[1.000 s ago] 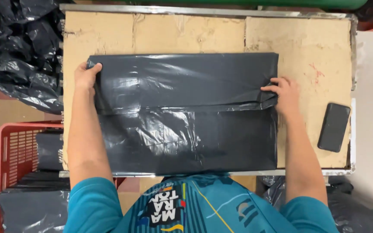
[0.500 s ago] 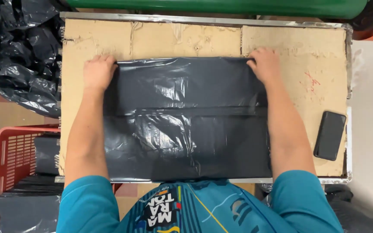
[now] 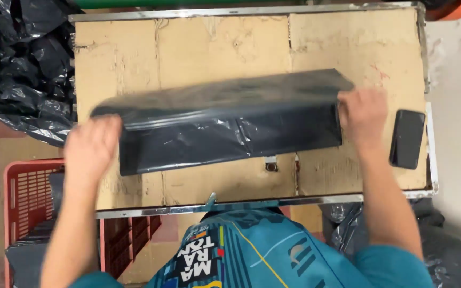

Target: Folding large black plastic bags and stacking them into a red plastic basket.

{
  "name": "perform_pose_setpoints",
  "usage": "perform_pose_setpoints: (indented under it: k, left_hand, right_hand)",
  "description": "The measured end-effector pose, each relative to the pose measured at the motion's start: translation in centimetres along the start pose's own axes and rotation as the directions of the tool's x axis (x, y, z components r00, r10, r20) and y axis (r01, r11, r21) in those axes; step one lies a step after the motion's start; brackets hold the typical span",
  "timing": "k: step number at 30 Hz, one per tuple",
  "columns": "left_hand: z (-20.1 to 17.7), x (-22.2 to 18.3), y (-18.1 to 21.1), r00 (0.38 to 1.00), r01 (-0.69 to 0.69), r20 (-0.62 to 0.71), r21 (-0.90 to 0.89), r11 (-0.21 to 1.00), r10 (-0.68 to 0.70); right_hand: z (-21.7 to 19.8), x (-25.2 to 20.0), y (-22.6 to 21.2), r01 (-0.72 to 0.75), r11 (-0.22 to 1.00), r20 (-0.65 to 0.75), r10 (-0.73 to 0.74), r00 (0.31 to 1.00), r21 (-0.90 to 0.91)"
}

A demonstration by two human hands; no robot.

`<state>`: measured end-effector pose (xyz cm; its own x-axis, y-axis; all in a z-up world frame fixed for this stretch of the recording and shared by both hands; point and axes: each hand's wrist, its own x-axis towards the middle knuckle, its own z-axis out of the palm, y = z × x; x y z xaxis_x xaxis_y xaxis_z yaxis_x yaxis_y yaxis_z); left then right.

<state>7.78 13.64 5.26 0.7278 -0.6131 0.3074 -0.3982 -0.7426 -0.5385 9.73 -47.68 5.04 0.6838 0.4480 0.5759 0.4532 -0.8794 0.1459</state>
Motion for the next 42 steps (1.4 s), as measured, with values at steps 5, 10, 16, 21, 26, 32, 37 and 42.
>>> perform_pose_setpoints:
  k: [5,10,16,21,26,32,37,42]
  left_hand:
    - [3.4,-9.1,9.4,0.988,0.151,0.003,-0.260,0.954,-0.156]
    - [6.2,-11.4,13.0,0.965,0.262,0.050,-0.220,0.940,-0.257]
    - [3.7,-10.1,14.2,0.902,0.365,0.314,-0.191,0.911,-0.295]
    - [0.2,1.3,18.2,0.915,0.377,0.318,-0.462,0.803,-0.247]
    - [1.6,4.7,21.4,0.859,0.460,0.470,-0.533,0.710,-0.204]
    - [7.6,-1.7,15.6,0.370,0.892,0.648,-0.048,0.449,-0.666]
    - [5.9,11.3,22.0,0.840,0.508,0.472,-0.516,0.690,-0.266]
    - [10.0,9.8,16.1,0.796,0.545,0.536,-0.434,0.718,-0.280]
  right_hand:
    - [3.3,-11.1,-4.6,-0.104,0.979,0.125,0.127,0.984,-0.173]
    - [5.1,-13.1,-5.6,-0.119,0.969,0.124,0.149,0.981,-0.216]
    - [4.6,-14.2,-7.1,-0.097,0.968,0.281,0.162,0.946,-0.233]
    - [7.1,-5.6,-17.1,-0.053,0.985,0.165,0.025,0.986,0.163]
    - [11.9,-2.1,-22.3,-0.163,0.961,0.400,0.062,0.914,0.225]
    - [9.6,-6.3,-11.7,-0.596,0.780,0.417,0.614,0.670,-0.192]
    - [15.2,3.2,-17.6,-0.314,0.942,0.361,0.253,0.898,0.121]
    - [17.8,1.5,-9.3,-0.294,0.953,0.464,0.296,0.835,-0.078]
